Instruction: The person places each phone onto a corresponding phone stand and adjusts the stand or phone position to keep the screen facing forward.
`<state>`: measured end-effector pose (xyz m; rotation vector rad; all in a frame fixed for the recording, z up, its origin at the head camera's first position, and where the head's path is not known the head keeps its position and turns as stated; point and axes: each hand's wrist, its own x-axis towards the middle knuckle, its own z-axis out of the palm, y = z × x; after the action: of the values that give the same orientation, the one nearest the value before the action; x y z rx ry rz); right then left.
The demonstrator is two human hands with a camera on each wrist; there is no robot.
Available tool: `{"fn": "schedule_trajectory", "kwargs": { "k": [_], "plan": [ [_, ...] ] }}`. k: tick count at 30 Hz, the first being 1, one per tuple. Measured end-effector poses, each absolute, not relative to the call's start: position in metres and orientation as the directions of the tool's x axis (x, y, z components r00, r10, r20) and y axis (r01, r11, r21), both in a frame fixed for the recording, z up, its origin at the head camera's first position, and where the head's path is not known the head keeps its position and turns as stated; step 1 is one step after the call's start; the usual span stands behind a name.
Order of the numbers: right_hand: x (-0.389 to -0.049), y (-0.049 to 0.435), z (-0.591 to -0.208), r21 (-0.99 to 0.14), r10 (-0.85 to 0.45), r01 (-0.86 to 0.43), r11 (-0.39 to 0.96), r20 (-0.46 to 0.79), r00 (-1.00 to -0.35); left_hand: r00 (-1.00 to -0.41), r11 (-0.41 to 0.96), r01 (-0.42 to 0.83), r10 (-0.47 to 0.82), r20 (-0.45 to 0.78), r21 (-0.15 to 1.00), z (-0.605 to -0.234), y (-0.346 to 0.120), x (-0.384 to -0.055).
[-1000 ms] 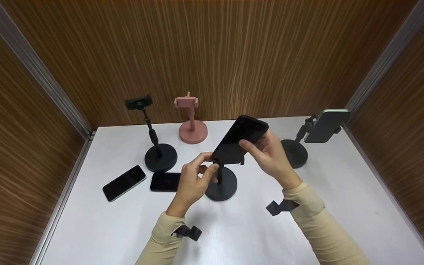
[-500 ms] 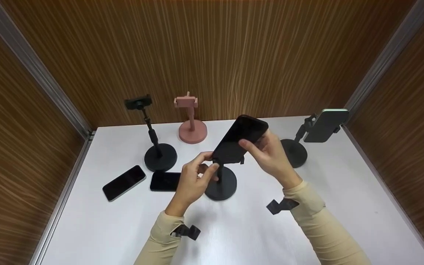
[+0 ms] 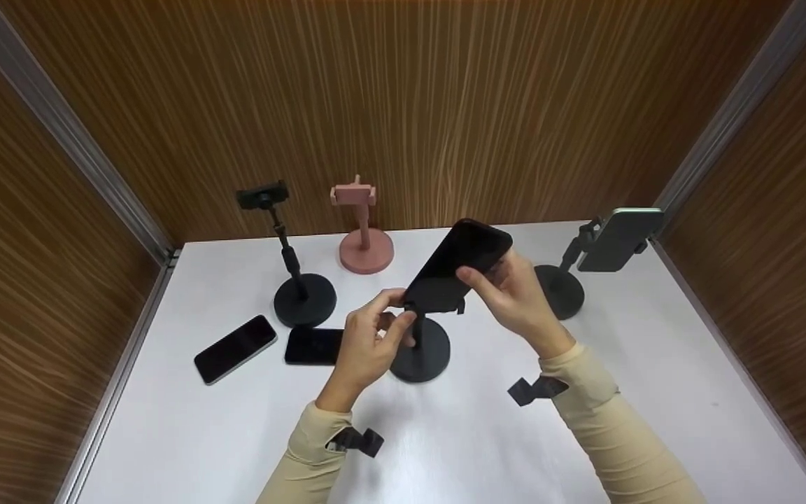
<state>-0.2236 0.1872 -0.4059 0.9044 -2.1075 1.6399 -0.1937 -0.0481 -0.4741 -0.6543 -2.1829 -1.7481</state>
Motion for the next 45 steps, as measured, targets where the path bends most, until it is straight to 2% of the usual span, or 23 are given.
{"fn": "schedule_trajectory", "kwargs": {
  "k": [12, 24, 45],
  "plan": [
    [-0.226, 0.192, -0.404, -0.702, -0.305, -0.685, 0.198, 0.620, -0.723, -0.853, 0.145, 0.518, 0.162, 0.496, 0.843, -0.475, -0.045, -0.192],
    [-0.227, 0.198, -0.403, -0.689, -0.338, -0.698, 0.198, 0.620, -0.708, -0.849, 0.138, 0.524, 0.167, 0.502, 0.840, -0.476, -0.044, -0.192],
    [-0.225, 0.205, -0.400, -0.664, -0.367, -0.704, 0.252, 0.607, -0.704, -0.858, 0.120, 0.506, 0.178, 0.482, 0.854, -0.477, -0.042, -0.190]
  ]
}}
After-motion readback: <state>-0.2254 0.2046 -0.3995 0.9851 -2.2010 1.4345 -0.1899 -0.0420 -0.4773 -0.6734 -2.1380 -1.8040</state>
